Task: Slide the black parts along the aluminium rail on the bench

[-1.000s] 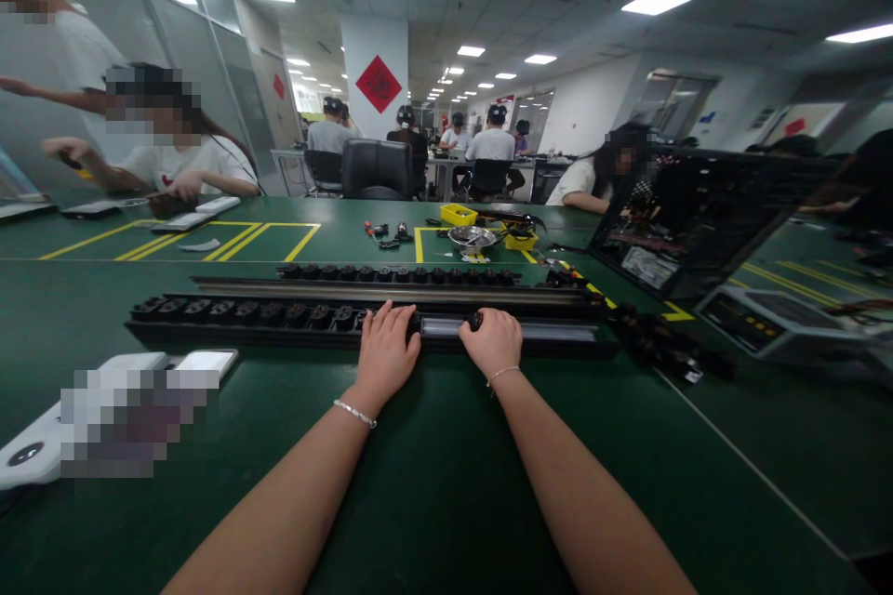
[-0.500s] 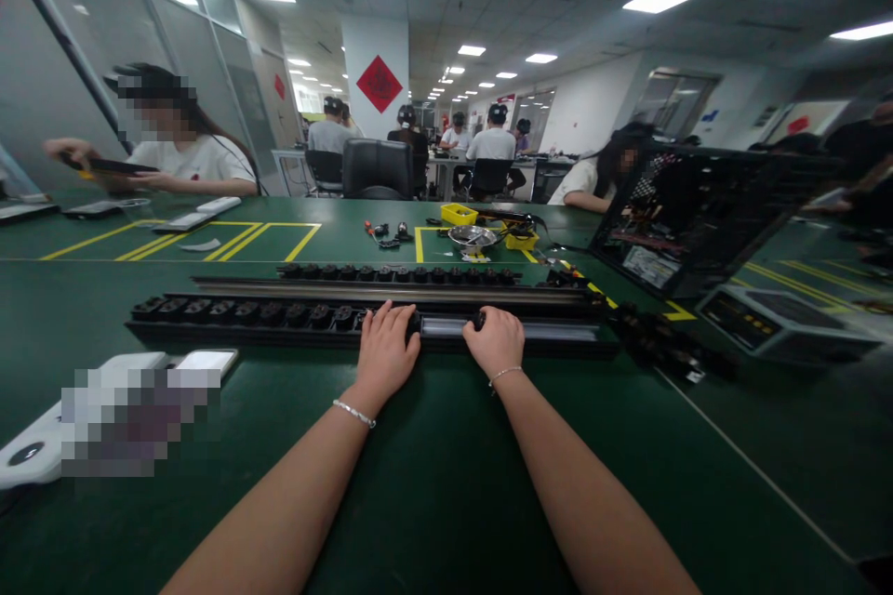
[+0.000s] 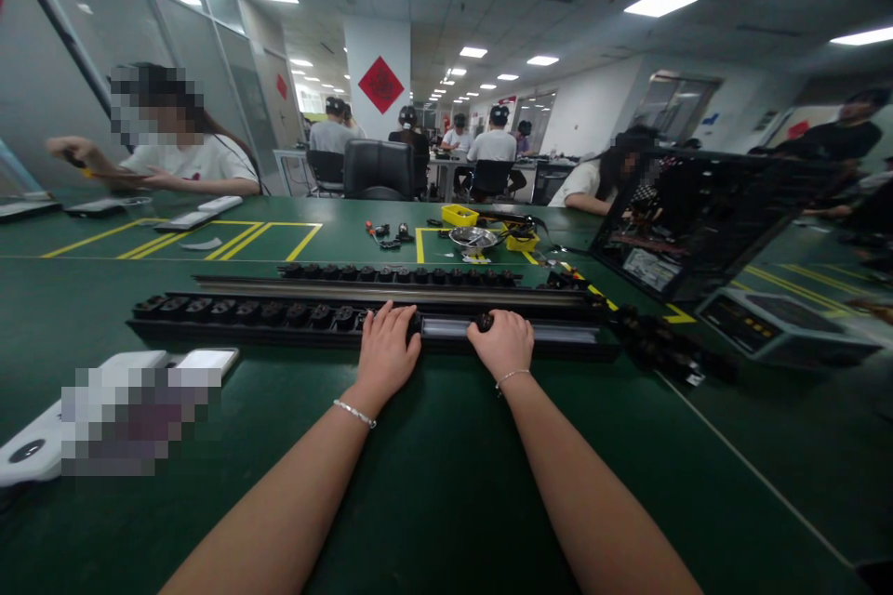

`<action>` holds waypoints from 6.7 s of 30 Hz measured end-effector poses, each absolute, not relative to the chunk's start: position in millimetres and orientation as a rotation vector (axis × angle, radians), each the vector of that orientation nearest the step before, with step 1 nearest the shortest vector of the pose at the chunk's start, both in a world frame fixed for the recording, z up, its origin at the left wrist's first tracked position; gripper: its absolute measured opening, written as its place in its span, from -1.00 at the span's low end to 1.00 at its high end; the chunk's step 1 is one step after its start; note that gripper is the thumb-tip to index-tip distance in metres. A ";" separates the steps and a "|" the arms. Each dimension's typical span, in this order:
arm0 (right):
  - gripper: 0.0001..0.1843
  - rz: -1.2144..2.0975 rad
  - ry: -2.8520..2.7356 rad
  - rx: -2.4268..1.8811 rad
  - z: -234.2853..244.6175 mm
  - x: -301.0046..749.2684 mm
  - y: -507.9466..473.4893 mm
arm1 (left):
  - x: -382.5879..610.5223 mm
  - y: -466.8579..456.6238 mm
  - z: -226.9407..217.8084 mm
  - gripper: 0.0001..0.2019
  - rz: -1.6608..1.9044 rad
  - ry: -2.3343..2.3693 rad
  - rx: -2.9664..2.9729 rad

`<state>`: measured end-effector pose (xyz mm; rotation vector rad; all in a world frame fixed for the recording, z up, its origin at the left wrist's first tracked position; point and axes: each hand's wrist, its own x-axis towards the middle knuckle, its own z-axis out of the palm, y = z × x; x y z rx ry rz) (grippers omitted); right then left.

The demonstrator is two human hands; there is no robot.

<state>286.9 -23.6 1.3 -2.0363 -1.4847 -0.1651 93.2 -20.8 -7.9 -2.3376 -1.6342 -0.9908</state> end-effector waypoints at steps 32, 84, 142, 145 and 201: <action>-0.58 -0.176 -1.480 -2.063 -4.9 294.0 -28.6 | 93.2 -21.1 -7.4 -0.58 -0.977 -1.656 -2.352; -0.55 -0.186 -1.437 -2.127 2.8 317.1 -30.4 | 93.6 -21.4 -6.4 -0.58 -0.993 -1.656 -2.352; -0.54 -0.137 -1.449 -2.155 9.1 340.8 -34.9 | 93.1 -20.7 -8.3 -0.58 -0.983 -1.645 -2.346; -0.53 -0.155 -1.457 -2.154 8.7 341.3 -35.7 | 93.3 -20.7 -8.4 -0.58 -0.985 -1.646 -2.344; -0.55 -0.191 -1.448 -2.144 4.0 360.9 -40.4 | 93.0 -19.8 -9.0 -0.58 -0.993 -1.635 -2.339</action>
